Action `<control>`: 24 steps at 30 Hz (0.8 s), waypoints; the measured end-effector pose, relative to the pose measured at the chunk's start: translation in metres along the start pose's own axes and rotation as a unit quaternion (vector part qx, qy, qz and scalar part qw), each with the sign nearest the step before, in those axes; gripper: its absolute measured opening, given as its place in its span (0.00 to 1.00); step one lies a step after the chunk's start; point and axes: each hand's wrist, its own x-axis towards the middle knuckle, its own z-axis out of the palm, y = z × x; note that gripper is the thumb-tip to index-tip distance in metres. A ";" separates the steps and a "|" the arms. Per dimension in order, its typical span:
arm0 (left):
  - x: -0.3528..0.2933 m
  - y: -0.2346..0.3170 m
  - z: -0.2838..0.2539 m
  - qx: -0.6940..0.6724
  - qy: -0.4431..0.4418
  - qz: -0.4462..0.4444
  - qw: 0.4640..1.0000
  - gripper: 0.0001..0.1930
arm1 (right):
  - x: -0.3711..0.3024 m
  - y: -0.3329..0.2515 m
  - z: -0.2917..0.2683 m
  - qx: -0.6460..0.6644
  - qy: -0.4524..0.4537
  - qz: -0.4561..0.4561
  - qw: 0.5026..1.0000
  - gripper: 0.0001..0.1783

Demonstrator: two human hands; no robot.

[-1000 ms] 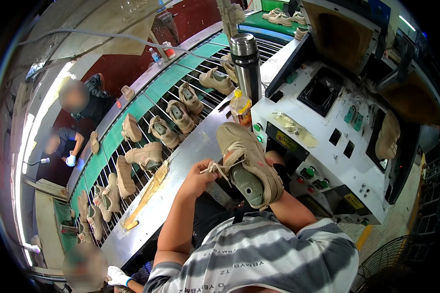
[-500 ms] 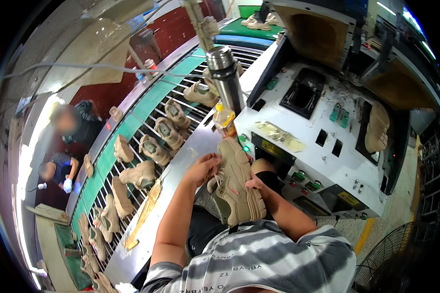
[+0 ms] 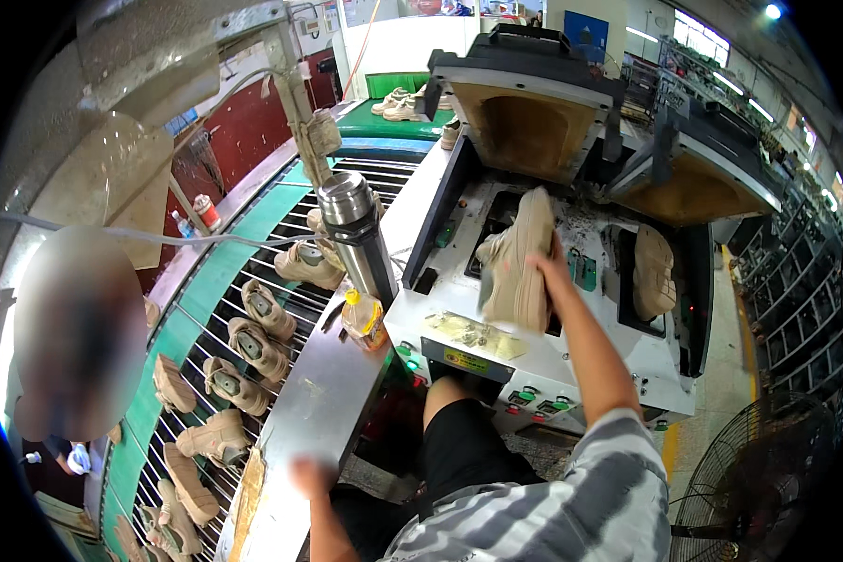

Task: The person removes a shoe from a conveyor belt, places a sole component into a press machine, positions the shoe on top of it, and activates the machine with buttons. They then remove the shoe from the machine and place it back onto the moving conveyor.

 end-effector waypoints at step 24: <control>0.022 0.168 0.044 -0.255 -0.152 -0.070 0.952 0.25 | -0.063 0.044 0.003 -0.542 -0.138 -0.242 0.793 0.24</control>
